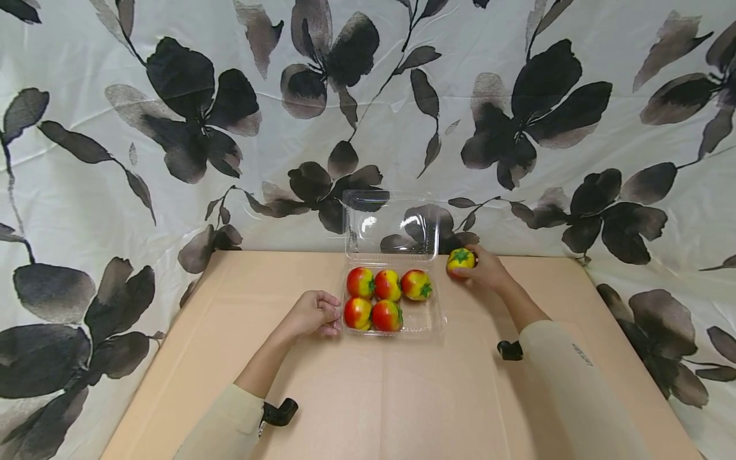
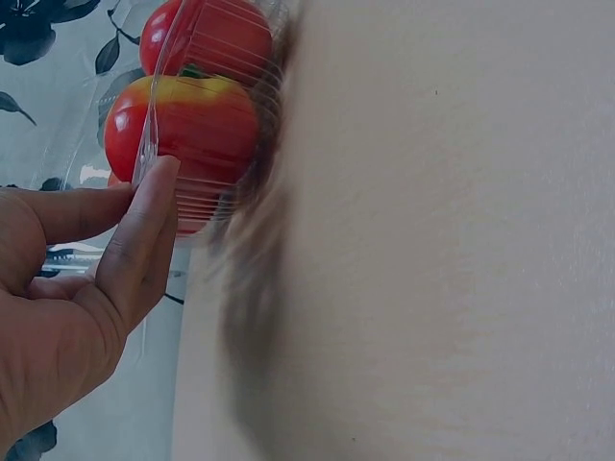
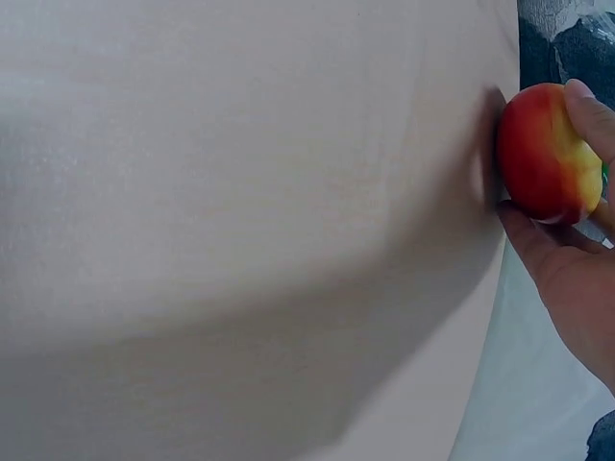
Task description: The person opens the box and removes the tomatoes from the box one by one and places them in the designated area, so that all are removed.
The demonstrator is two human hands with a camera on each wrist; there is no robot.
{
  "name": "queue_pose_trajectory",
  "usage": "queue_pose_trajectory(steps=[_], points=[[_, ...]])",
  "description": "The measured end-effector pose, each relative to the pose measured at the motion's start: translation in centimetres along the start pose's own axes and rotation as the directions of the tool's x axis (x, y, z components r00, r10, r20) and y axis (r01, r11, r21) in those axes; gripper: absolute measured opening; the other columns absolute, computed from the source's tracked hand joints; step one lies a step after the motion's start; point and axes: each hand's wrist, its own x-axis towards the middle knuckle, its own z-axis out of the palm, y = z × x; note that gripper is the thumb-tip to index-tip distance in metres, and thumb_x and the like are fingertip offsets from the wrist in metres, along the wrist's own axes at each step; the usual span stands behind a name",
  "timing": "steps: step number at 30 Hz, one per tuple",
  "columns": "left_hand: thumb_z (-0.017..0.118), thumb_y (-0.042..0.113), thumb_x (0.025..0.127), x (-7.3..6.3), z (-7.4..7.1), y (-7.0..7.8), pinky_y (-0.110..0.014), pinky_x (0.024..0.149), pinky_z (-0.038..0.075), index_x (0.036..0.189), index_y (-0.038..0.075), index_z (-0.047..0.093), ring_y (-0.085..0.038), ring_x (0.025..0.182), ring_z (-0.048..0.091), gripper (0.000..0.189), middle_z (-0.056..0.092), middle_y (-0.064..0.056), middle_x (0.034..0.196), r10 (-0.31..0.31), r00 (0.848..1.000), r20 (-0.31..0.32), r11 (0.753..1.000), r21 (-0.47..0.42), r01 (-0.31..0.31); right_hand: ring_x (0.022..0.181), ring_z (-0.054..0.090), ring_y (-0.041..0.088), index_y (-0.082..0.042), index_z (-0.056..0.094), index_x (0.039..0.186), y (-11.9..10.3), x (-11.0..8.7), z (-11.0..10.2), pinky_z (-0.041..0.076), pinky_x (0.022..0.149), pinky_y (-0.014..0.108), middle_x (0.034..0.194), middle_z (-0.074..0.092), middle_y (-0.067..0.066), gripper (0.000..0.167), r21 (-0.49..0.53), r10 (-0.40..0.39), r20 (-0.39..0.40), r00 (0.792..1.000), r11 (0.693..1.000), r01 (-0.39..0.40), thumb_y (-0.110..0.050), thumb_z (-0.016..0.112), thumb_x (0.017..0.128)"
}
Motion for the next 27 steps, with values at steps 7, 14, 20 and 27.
queue_pose_trajectory(steps=[7,14,20,27], points=[[0.060,-0.010,0.096,0.11,0.10,0.04,-0.037,0.066,0.067,0.119,-0.013,0.053,-0.021,0.067,0.072,0.024,0.066,-0.020,0.088,-0.010,1.000,-0.002,1.000,-0.008,0.010,0.130,0.048,0.051,0.009,0.029,0.155,0.45,0.06,0.57,0.037,0.120,0.063,0.147,0.044,0.039,0.083,0.033,-0.027,-0.035,0.999,0.999,0.028,-0.023,0.076,0.094],[0.060,-0.011,0.096,0.19,0.22,-0.03,-0.035,0.064,0.067,0.118,-0.013,0.053,-0.021,0.066,0.072,0.023,0.067,-0.019,0.087,-0.013,1.000,-0.003,1.000,-0.013,0.013,0.133,0.046,0.050,0.006,0.025,0.156,0.77,0.01,0.76,0.036,0.120,0.063,0.151,0.041,0.036,0.085,0.068,-0.010,-0.044,0.999,0.998,0.013,-0.021,0.076,0.094],[0.061,-0.011,0.096,0.15,0.16,-0.08,-0.034,0.063,0.067,0.118,-0.013,0.054,-0.021,0.066,0.071,0.023,0.066,-0.019,0.087,-0.011,1.000,-0.011,1.000,-0.013,0.011,0.132,0.047,0.050,0.004,0.025,0.156,0.94,0.08,0.79,0.037,0.120,0.063,0.150,0.042,0.035,0.086,0.075,-0.016,-0.040,0.999,0.997,0.019,-0.022,0.077,0.093],[0.060,-0.010,0.096,0.16,0.13,-0.18,-0.034,0.063,0.067,0.118,-0.013,0.054,-0.020,0.066,0.072,0.023,0.066,-0.021,0.089,-0.005,1.000,-0.007,1.000,-0.004,0.005,0.131,0.047,0.051,0.006,0.025,0.156,0.76,0.10,0.82,0.037,0.120,0.063,0.149,0.042,0.036,0.085,0.061,-0.028,-0.039,0.999,0.998,0.030,-0.022,0.077,0.094]])
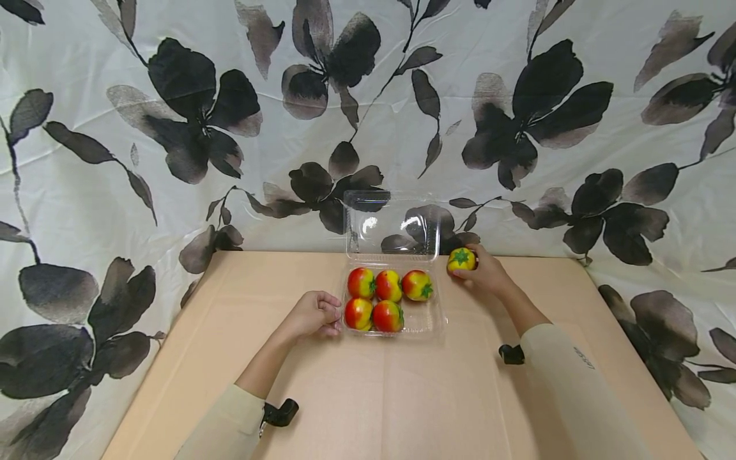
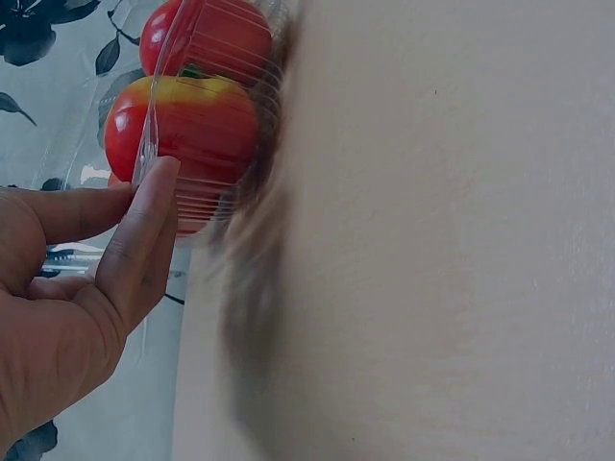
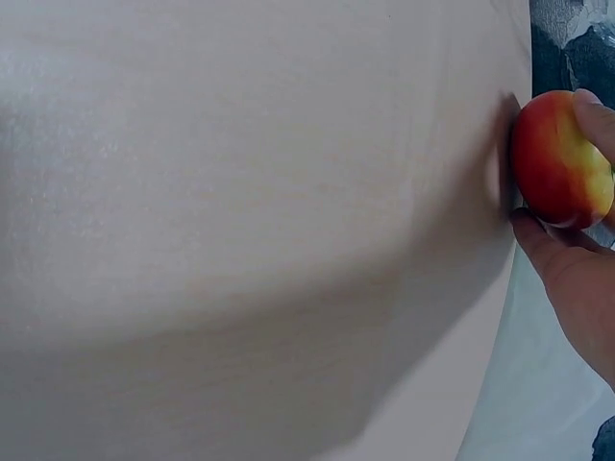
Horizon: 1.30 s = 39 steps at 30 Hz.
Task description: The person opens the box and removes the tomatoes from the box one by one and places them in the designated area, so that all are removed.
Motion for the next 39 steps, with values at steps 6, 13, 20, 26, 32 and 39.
queue_pose_trajectory(steps=[6,13,20,26,32,39], points=[[0.060,-0.009,0.097,0.00,-0.15,0.06,-0.034,0.065,0.067,0.119,-0.014,0.052,-0.020,0.067,0.072,0.025,0.067,-0.022,0.089,0.009,1.000,0.017,1.000,0.003,-0.009,0.132,0.047,0.050,0.006,0.025,0.156,-0.20,-0.12,0.01,0.036,0.120,0.063,0.150,0.041,0.036,0.087,-0.008,0.004,0.004,1.000,1.000,-0.004,-0.023,0.077,0.094],[0.060,-0.009,0.097,0.05,-0.09,0.03,-0.036,0.066,0.067,0.119,-0.013,0.053,-0.020,0.067,0.072,0.024,0.068,-0.023,0.089,0.005,1.000,0.009,1.000,0.012,-0.005,0.131,0.047,0.050,0.007,0.024,0.156,-0.13,0.06,0.00,0.037,0.119,0.063,0.150,0.042,0.037,0.087,-0.013,-0.003,0.009,1.000,1.000,0.003,-0.023,0.077,0.094],[0.061,-0.009,0.096,0.00,0.06,0.20,-0.037,0.066,0.067,0.118,-0.013,0.054,-0.020,0.067,0.072,0.024,0.067,-0.020,0.087,0.013,1.000,0.002,1.000,0.021,-0.013,0.132,0.046,0.050,0.006,0.021,0.157,0.03,0.35,-0.08,0.036,0.120,0.063,0.151,0.040,0.036,0.087,-0.005,0.011,0.022,1.000,1.000,-0.011,-0.025,0.075,0.096],[0.062,-0.008,0.096,0.01,0.01,0.31,-0.038,0.065,0.067,0.120,-0.015,0.053,-0.020,0.066,0.072,0.027,0.068,-0.020,0.086,0.027,1.000,0.012,0.999,0.024,-0.027,0.133,0.045,0.050,0.006,0.021,0.158,0.15,0.53,-0.02,0.036,0.121,0.062,0.151,0.040,0.036,0.088,0.000,0.012,0.022,1.000,1.000,-0.012,-0.026,0.074,0.096],[0.062,-0.008,0.096,-0.01,-0.03,0.36,-0.038,0.065,0.067,0.120,-0.015,0.052,-0.019,0.066,0.072,0.027,0.067,-0.021,0.086,0.029,0.999,0.015,0.999,0.018,-0.030,0.133,0.045,0.049,0.006,0.020,0.158,0.07,0.36,-0.10,0.036,0.121,0.062,0.151,0.040,0.035,0.087,0.008,0.011,0.024,1.000,1.000,-0.011,-0.026,0.073,0.097],[0.062,-0.009,0.096,0.04,-0.05,0.20,-0.040,0.067,0.067,0.120,-0.016,0.052,-0.019,0.066,0.072,0.027,0.066,-0.021,0.087,0.037,0.999,0.016,0.999,0.015,-0.037,0.132,0.046,0.049,0.006,0.020,0.158,-0.06,0.31,-0.13,0.038,0.119,0.063,0.149,0.041,0.036,0.086,-0.001,-0.002,0.020,1.000,1.000,0.002,-0.025,0.073,0.097]])
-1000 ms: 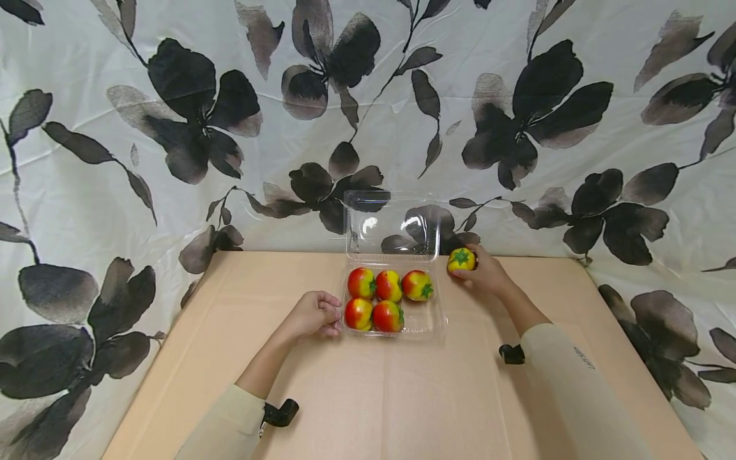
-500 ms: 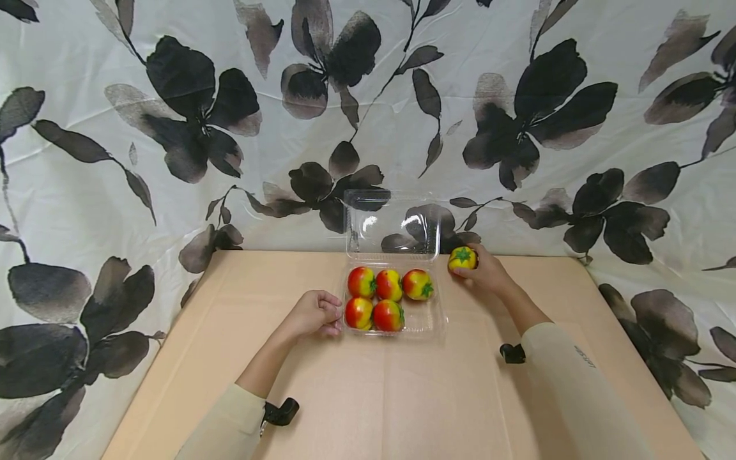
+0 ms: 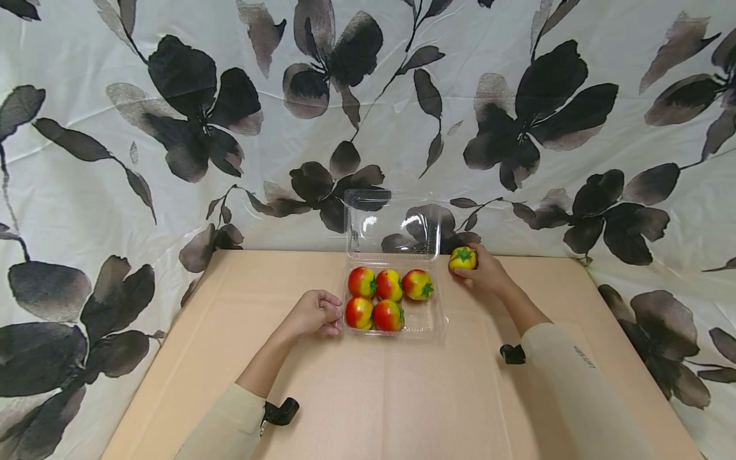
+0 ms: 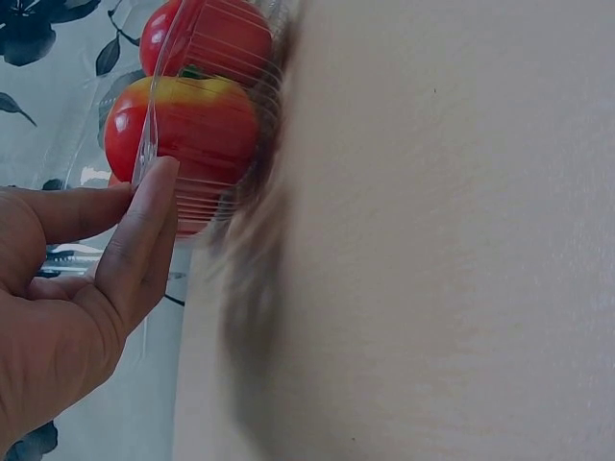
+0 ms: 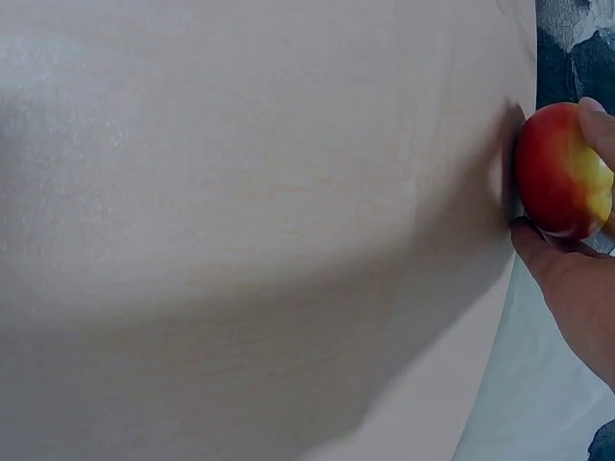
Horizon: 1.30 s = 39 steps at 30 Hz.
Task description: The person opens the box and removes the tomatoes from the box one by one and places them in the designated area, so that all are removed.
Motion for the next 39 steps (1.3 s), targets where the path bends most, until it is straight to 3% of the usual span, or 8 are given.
queue_pose_trajectory(steps=[13,26,34,39], points=[[0.063,-0.007,0.096,-0.1,0.1,0.1,-0.040,0.066,0.067,0.120,-0.015,0.053,-0.020,0.067,0.072,0.027,0.066,-0.021,0.088,-0.013,1.000,-0.018,1.000,0.011,0.013,0.137,0.043,0.050,0.006,0.019,0.158,-0.1,-0.2,0.0,0.033,0.122,0.063,0.153,0.037,0.036,0.086,-0.016,0.013,-0.002,1.000,1.000,-0.013,-0.025,0.072,0.098],[0.061,-0.010,0.096,-0.1,0.1,0.2,-0.042,0.069,0.067,0.118,-0.013,0.054,-0.022,0.066,0.072,0.023,0.067,-0.022,0.088,-0.018,1.000,-0.019,1.000,0.009,0.018,0.140,0.040,0.056,0.010,0.025,0.157,-1.7,-1.4,-1.1,0.038,0.119,0.064,0.157,0.032,0.036,0.085,0.062,-0.075,-0.015,0.997,0.995,0.076,-0.014,0.076,0.093],[0.062,-0.009,0.096,0.0,0.1,0.1,-0.042,0.069,0.067,0.119,-0.013,0.053,-0.021,0.066,0.072,0.025,0.069,-0.018,0.085,-0.014,1.000,-0.013,1.000,0.009,0.015,0.143,0.036,0.056,0.009,0.027,0.156,-2.6,-2.5,-2.0,0.031,0.121,0.069,0.159,0.032,0.034,0.086,-0.006,-0.111,-0.035,0.993,0.994,0.111,-0.019,0.077,0.093],[0.062,-0.009,0.096,0.1,0.1,0.0,-0.042,0.069,0.067,0.119,-0.014,0.053,-0.020,0.066,0.072,0.025,0.069,-0.019,0.085,-0.014,1.000,-0.013,1.000,0.010,0.014,0.142,0.037,0.055,0.007,0.028,0.157,-3.1,-3.0,-2.5,0.032,0.120,0.069,0.159,0.032,0.033,0.085,-0.025,-0.112,-0.029,0.993,0.994,0.111,-0.022,0.077,0.094]])
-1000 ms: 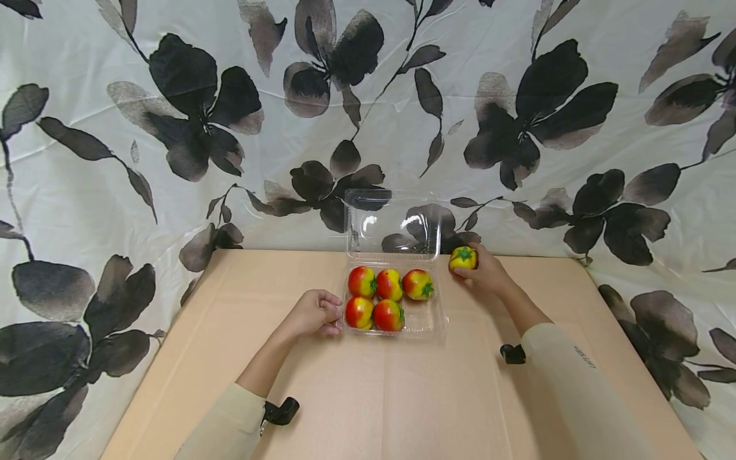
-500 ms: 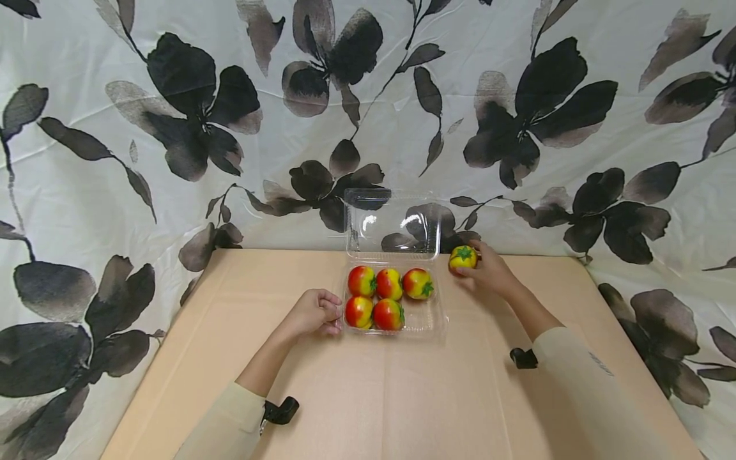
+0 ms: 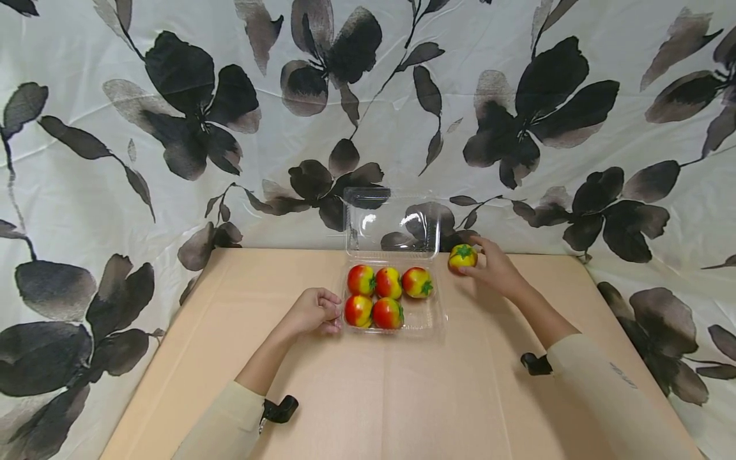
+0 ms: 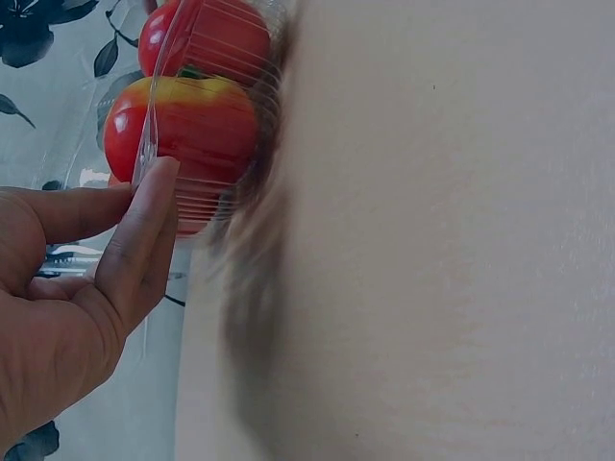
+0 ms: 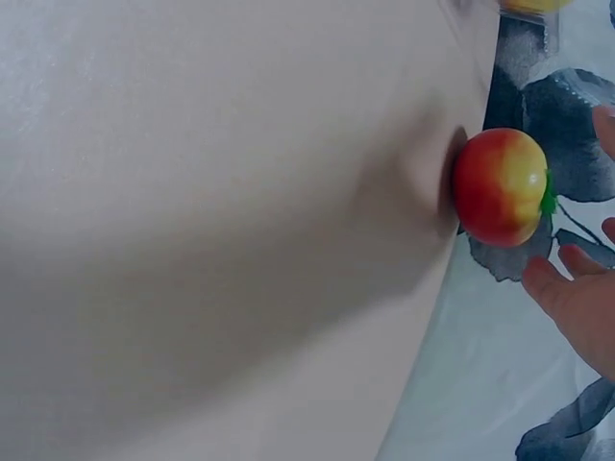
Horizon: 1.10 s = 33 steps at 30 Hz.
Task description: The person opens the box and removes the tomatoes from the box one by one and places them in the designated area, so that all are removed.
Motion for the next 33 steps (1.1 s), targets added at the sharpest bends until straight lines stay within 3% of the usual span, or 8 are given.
queue_pose_trajectory(steps=[13,23,29,33], points=[[0.058,-0.012,0.095,-0.2,0.0,0.4,-0.036,0.064,0.067,0.116,-0.015,0.053,-0.019,0.064,0.071,0.022,0.068,-0.018,0.080,0.022,1.000,0.001,1.000,-0.003,-0.022,0.141,0.040,0.053,0.002,0.034,0.156,-1.5,-2.0,-0.2,0.037,0.116,0.070,0.159,0.036,0.029,0.084,-0.025,-0.095,-0.009,0.995,0.995,0.095,-0.021,0.081,0.090],[0.059,-0.012,0.095,-0.1,0.1,0.3,-0.037,0.065,0.067,0.116,-0.014,0.052,-0.020,0.064,0.070,0.023,0.066,-0.017,0.081,0.002,1.000,-0.007,1.000,-0.012,-0.002,0.145,0.039,0.049,-0.002,0.037,0.156,-3.3,-3.5,0.2,0.037,0.117,0.068,0.160,0.039,0.024,0.087,-0.049,-0.121,0.029,0.992,0.991,0.122,-0.037,0.082,0.089],[0.059,-0.011,0.095,-0.1,0.0,0.2,-0.035,0.064,0.067,0.117,-0.015,0.052,-0.019,0.064,0.071,0.023,0.068,-0.018,0.082,0.009,1.000,0.000,1.000,-0.004,-0.009,0.147,0.040,0.046,-0.005,0.042,0.154,-4.0,-4.0,1.0,0.035,0.120,0.066,0.158,0.044,0.021,0.083,-0.058,-0.173,0.032,0.984,0.983,0.174,-0.029,0.084,0.087],[0.060,-0.010,0.096,-0.1,0.0,0.1,-0.036,0.065,0.067,0.117,-0.015,0.052,-0.019,0.065,0.071,0.024,0.069,-0.019,0.083,0.019,1.000,0.005,1.000,0.002,-0.019,0.143,0.045,0.045,-0.006,0.044,0.154,-4.2,-4.2,1.7,0.041,0.116,0.066,0.156,0.048,0.020,0.081,-0.065,-0.227,0.042,0.973,0.971,0.229,-0.024,0.085,0.087]])
